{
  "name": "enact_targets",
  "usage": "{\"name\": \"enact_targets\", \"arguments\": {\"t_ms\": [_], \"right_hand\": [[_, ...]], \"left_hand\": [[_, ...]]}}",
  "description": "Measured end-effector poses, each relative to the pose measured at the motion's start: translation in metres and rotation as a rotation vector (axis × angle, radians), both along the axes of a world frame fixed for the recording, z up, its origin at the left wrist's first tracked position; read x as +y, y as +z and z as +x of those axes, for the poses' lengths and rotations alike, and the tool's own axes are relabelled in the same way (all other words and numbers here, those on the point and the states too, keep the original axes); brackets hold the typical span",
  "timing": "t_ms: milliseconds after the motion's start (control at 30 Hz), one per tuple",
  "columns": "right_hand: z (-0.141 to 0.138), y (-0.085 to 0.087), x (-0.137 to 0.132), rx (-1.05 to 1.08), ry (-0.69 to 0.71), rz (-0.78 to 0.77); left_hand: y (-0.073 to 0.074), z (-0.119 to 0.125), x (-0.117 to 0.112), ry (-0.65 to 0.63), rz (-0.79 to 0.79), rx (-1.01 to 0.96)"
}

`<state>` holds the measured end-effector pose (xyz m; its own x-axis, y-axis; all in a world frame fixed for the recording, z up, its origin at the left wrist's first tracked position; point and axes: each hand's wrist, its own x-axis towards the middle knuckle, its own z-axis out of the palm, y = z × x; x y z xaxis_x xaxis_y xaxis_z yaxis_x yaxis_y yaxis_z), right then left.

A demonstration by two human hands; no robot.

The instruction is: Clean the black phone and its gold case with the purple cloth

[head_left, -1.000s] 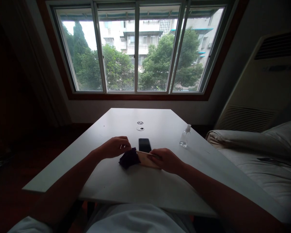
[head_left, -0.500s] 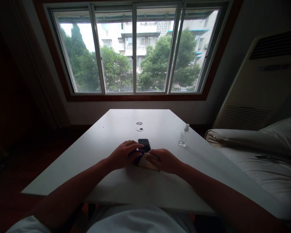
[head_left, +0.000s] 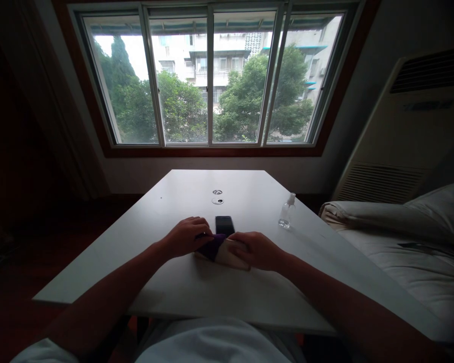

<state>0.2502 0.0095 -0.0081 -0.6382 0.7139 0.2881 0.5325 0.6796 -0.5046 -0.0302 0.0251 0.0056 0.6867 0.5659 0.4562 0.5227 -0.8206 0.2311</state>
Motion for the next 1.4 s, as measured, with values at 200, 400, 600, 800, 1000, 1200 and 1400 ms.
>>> {"name": "enact_targets", "arguments": {"t_ms": [200, 400, 600, 800, 1000, 1200, 1400], "right_hand": [[0.005, 0.008, -0.002, -0.156, -0.023, -0.001], [0.002, 0.006, -0.003, -0.072, -0.042, 0.054], [-0.003, 0.0, -0.002, 0.053, -0.049, 0.081], [-0.004, -0.002, -0.001, 0.057, -0.037, 0.087], [0.0, 0.004, -0.001, -0.047, -0.046, 0.076], [0.012, 0.011, 0.002, -0.241, -0.025, 0.026], [0.007, 0.003, 0.004, -0.21, -0.113, 0.013]], "left_hand": [[0.0, 0.004, -0.004, 0.007, -0.024, 0.021], [0.001, 0.005, -0.005, 0.059, -0.024, -0.146], [0.001, 0.012, -0.012, 0.12, -0.075, -0.246], [0.001, 0.017, -0.015, 0.062, -0.05, -0.169], [0.003, 0.009, -0.008, 0.044, -0.054, -0.065], [0.0, 0.004, -0.004, 0.042, -0.068, -0.019], [-0.002, 0.005, -0.003, 0.042, -0.039, -0.077]]}}
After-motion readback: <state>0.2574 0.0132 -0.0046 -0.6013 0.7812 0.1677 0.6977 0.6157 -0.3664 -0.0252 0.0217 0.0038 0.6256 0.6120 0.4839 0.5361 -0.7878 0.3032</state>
